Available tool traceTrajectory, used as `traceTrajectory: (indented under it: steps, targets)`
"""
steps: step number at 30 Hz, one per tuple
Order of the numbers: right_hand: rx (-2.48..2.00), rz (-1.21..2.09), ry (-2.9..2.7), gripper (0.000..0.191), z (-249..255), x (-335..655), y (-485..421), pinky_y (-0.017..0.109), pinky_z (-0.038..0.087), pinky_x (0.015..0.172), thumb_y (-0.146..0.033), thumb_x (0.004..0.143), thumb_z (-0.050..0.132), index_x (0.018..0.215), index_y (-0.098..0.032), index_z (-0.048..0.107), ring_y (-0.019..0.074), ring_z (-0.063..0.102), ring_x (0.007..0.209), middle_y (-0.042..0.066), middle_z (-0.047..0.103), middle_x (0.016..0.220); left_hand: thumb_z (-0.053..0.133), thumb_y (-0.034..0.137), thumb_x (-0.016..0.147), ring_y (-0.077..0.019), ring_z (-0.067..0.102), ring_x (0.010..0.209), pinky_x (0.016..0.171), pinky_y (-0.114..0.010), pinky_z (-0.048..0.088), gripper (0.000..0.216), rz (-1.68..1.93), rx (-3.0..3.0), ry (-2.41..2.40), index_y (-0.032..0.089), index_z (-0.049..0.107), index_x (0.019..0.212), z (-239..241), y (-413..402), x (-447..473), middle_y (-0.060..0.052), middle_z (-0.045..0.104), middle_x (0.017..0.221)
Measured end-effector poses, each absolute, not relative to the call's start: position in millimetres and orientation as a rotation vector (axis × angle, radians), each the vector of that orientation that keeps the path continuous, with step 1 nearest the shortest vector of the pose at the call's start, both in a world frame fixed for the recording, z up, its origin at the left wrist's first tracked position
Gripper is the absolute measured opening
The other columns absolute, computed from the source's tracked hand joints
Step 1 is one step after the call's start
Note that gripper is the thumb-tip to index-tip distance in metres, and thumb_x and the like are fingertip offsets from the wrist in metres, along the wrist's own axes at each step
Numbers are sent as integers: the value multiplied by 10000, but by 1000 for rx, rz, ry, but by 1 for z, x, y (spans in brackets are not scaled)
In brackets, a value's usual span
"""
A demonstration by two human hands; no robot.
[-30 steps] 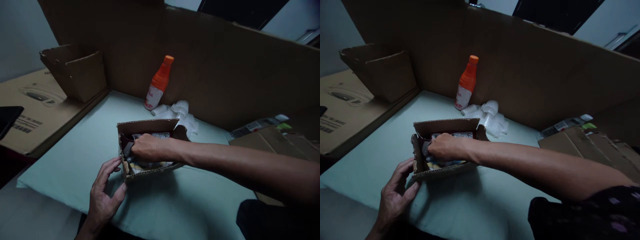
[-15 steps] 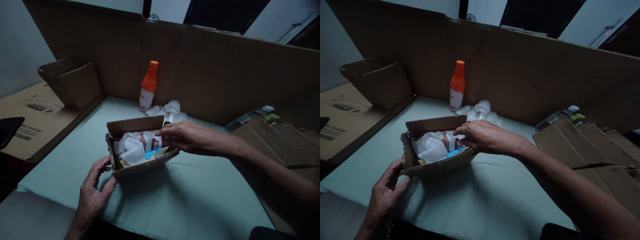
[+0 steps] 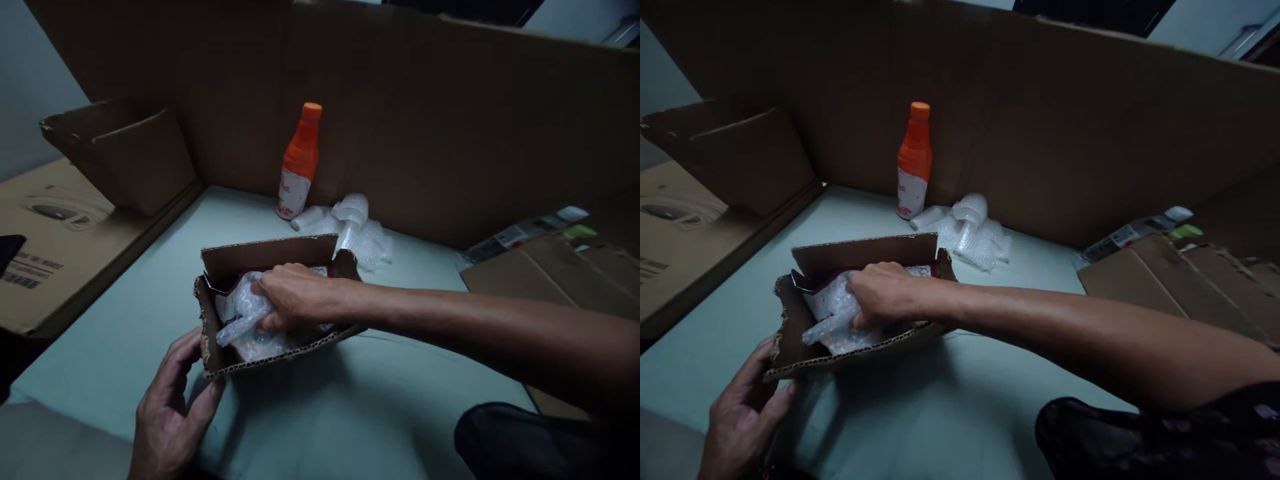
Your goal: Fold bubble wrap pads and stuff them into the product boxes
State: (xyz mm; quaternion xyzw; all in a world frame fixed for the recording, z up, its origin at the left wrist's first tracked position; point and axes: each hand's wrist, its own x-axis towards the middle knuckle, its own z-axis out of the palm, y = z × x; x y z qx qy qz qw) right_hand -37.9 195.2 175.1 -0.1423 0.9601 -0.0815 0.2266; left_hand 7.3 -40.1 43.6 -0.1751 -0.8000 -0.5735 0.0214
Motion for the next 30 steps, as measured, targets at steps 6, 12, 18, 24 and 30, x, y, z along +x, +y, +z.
traceTrajectory:
  steps: [6, 12, 18, 24, 30]
  targets:
    - [-254, -715, 2938, 121, 216, -21, 235, 229, 381, 584, -148, 785, 624, 902, -173, 605, 149, 609, 732, -10, 659, 817, 656, 351, 859, -272, 645, 1187, 993, -389, 569, 353, -1792, -645, -2454, 307, 653, 1210, 41, -44, 1, -27, 663, 1300]
    - [-738, 200, 2961, 99, 218, -18, 229, 292, 346, 598, -113, 896, 508, 897, -193, 566, 178, 538, 672, 35, 616, 763, 670, 382, 839, -315, 604, 1225, 1052, -490, 521, 348, -1883, -488, -2491, 288, 669, 1174, 40, -42, 5, -50, 654, 1311]
    - [-1105, 358, 2585, 177, 177, -37, 201, 318, 412, 609, -60, 946, 411, 1024, -139, 550, 210, 581, 761, 122, 641, 934, 661, 339, 866, -279, 601, 1234, 1029, -435, 532, 362, -1904, -650, -2443, 300, 643, 1226, 42, -39, 3, -48, 639, 1333]
    - [-777, -53, 2359, 174, 164, -40, 201, 303, 452, 659, -142, 887, 555, 1057, -139, 591, 191, 621, 768, 89, 687, 924, 642, 342, 894, -239, 598, 1236, 1020, -376, 529, 381, -1884, -711, -2393, 353, 601, 1272, 40, -39, 3, -6, 625, 1345]
    - [-838, -17, 2350, 229, 164, -41, 199, 294, 416, 609, -141, 850, 583, 1064, -178, 657, 179, 595, 720, 55, 695, 900, 627, 336, 903, -225, 580, 1257, 1032, -335, 512, 391, -1832, -760, -2444, 347, 579, 1290, 40, -43, 2, -5, 609, 1358]
